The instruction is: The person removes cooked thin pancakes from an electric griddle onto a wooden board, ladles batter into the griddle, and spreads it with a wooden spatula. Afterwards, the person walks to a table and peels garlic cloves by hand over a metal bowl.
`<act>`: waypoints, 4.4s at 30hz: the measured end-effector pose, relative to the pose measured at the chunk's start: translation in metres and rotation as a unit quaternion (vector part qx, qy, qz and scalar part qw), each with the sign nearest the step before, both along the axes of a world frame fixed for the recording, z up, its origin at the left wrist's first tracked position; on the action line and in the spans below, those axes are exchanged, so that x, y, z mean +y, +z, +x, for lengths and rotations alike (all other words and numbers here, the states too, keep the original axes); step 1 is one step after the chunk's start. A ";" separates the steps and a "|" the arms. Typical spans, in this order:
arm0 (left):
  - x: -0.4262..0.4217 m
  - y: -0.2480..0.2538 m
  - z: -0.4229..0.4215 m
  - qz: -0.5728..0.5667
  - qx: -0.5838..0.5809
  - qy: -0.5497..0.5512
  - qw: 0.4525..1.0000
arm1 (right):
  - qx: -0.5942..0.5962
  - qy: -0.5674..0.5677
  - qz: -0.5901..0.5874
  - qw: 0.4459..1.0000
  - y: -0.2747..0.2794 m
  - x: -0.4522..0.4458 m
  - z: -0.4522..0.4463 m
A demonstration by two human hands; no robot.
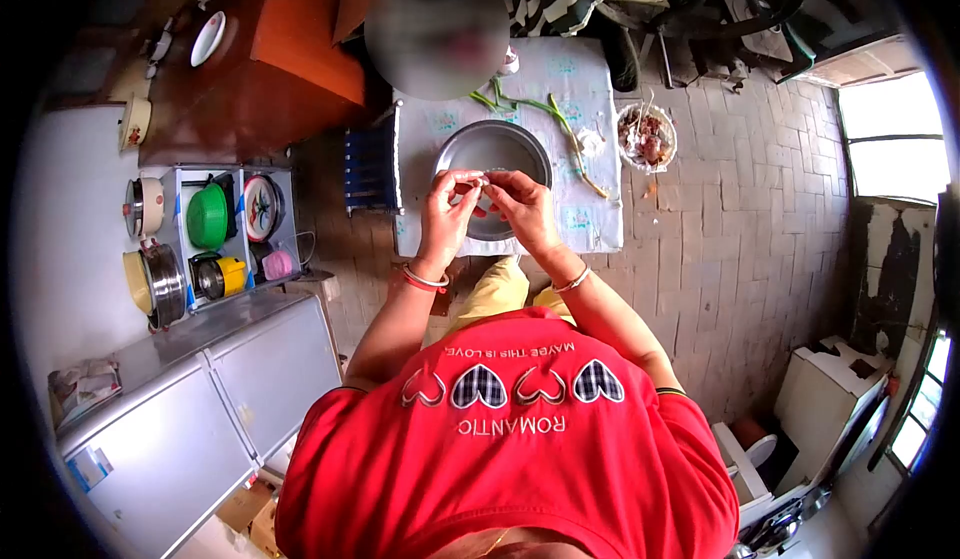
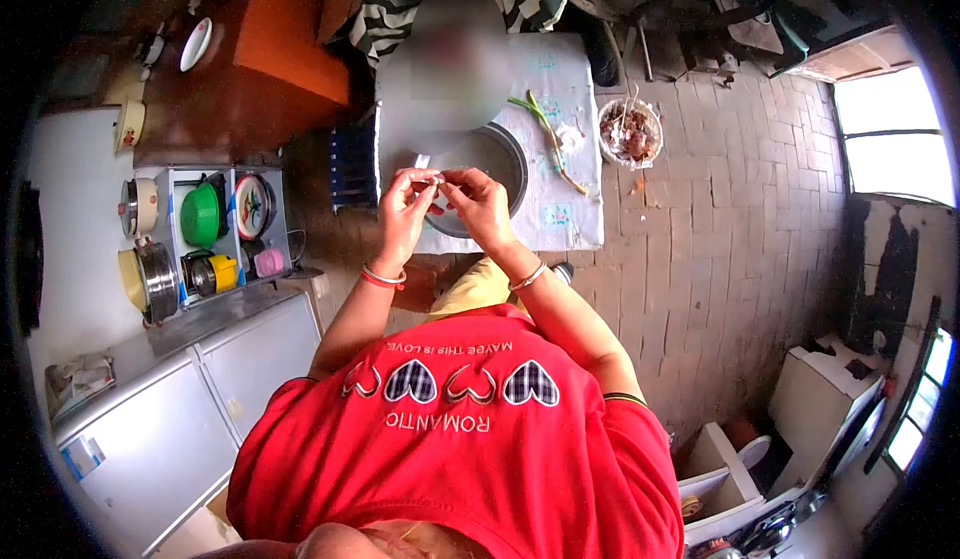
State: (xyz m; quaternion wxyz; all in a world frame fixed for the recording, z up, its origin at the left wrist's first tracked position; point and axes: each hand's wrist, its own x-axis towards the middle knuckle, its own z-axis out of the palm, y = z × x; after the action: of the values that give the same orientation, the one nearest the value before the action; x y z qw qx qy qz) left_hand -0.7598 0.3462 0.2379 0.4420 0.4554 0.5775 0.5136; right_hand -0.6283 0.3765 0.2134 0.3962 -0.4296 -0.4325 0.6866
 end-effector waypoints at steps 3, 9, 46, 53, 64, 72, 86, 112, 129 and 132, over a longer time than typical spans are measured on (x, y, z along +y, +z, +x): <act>0.000 0.004 -0.006 0.012 -0.008 -0.027 1.000 | 0.018 0.004 0.003 1.000 0.014 -0.001 -0.001; 0.004 0.023 -0.022 -0.034 -0.030 -0.049 0.998 | -0.104 -0.018 0.216 0.971 0.035 0.002 -0.007; 0.008 0.051 0.004 -0.090 -0.165 -0.066 0.980 | -0.291 -0.005 0.485 0.825 0.089 -0.004 0.020; -0.008 0.067 -0.003 0.001 -0.242 -0.071 0.968 | 0.032 0.011 0.176 0.984 0.085 -0.009 0.018; -0.019 0.071 -0.007 -0.024 -0.232 -0.085 0.969 | 0.255 0.012 -0.034 0.966 0.080 -0.024 0.021; -0.019 0.072 0.000 -0.072 -0.333 -0.164 0.926 | 0.237 -0.020 -0.050 0.970 0.069 -0.025 0.024; -0.003 0.077 0.015 -0.087 -0.343 -0.164 0.921 | 0.101 -0.058 0.072 0.991 0.091 -0.028 0.056; 0.003 0.071 0.037 -0.058 -0.157 -0.135 0.977 | -0.399 0.009 0.531 0.747 0.113 -0.021 0.072; -0.013 0.093 0.022 -0.061 -0.160 -0.171 0.970 | -0.314 0.040 0.507 0.802 0.117 -0.019 0.063; -0.016 0.096 0.026 -0.047 -0.158 -0.161 0.973 | -0.279 0.021 0.474 0.835 0.116 -0.020 0.065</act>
State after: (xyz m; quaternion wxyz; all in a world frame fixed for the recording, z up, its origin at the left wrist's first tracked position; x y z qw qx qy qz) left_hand -0.7335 0.3302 0.3339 0.6253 0.4344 0.4430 0.4734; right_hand -0.5637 0.3562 0.3298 0.3993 -0.3530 -0.8061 0.2571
